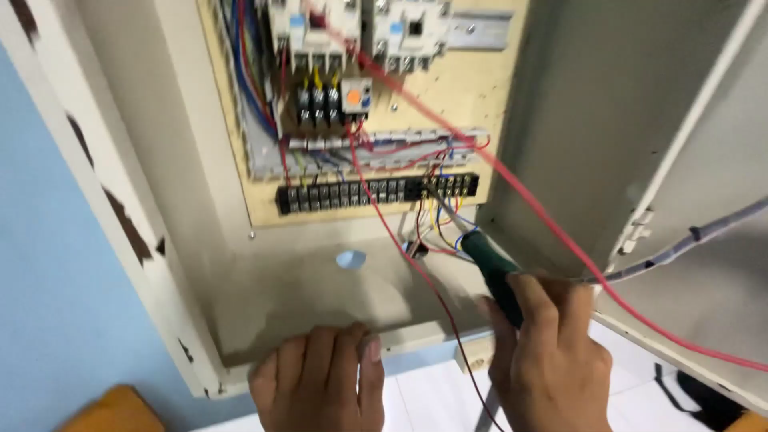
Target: Wiring an electrical control panel by connecting wires to terminal blocks and relays using a screwdriver.
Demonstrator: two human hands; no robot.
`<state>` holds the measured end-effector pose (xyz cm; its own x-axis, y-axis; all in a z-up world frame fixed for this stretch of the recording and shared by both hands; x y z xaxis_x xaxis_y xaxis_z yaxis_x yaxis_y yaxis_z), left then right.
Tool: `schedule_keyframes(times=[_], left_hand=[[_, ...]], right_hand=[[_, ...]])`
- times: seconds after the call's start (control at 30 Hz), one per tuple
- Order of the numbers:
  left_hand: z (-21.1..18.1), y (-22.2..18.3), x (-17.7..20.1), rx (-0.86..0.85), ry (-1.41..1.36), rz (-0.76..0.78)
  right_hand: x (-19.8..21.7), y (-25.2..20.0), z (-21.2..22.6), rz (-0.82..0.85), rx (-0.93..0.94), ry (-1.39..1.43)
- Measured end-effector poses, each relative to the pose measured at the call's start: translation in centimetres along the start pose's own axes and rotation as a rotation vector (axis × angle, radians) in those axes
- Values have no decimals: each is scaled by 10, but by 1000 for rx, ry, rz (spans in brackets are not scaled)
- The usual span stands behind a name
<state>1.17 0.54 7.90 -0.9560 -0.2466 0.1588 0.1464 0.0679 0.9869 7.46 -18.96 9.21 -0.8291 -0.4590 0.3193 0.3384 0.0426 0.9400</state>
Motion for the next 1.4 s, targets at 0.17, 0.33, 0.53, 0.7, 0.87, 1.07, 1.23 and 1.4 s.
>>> schedule_keyframes(times=[0.17, 0.33, 0.53, 0.7, 0.87, 1.07, 1.23, 1.4], left_hand=[[-6, 13, 11, -66, -17, -64], [-1, 5, 3, -107, 9, -83], [-2, 3, 1, -170, 7, -223], [3, -15, -22, -122, 7, -205], [7, -26, -36, -90, -9, -146], [9, -32, -45, -62, -5, -113], [8, -29, -47, -108, 20, -115], [9, -32, -43, -99, 9, -174]], right_hand=[[-3, 12, -20, 228, -243, 152], [-14, 10, -47, 455, -709, 47], [13, 13, 11, -103, 52, -30], [21, 20, 20, -133, 89, 124], [26, 22, 16, -95, -32, 37], [13, 16, 12, -51, -47, 47], [12, 20, 26, -151, 88, -177], [7, 19, 15, 24, -32, 1]])
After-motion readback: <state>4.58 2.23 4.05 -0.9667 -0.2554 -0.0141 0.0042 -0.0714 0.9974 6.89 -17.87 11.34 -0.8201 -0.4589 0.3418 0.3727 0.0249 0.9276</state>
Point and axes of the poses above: each hand's wrist, its own y-axis towards the middle knuckle, its own x-axis out of the back of the hand, z = x × y, the point moved 8 cm from there along y, towards the middle knuckle, and after that the axes turned 11 degrees about y, right-handed, at the moved point
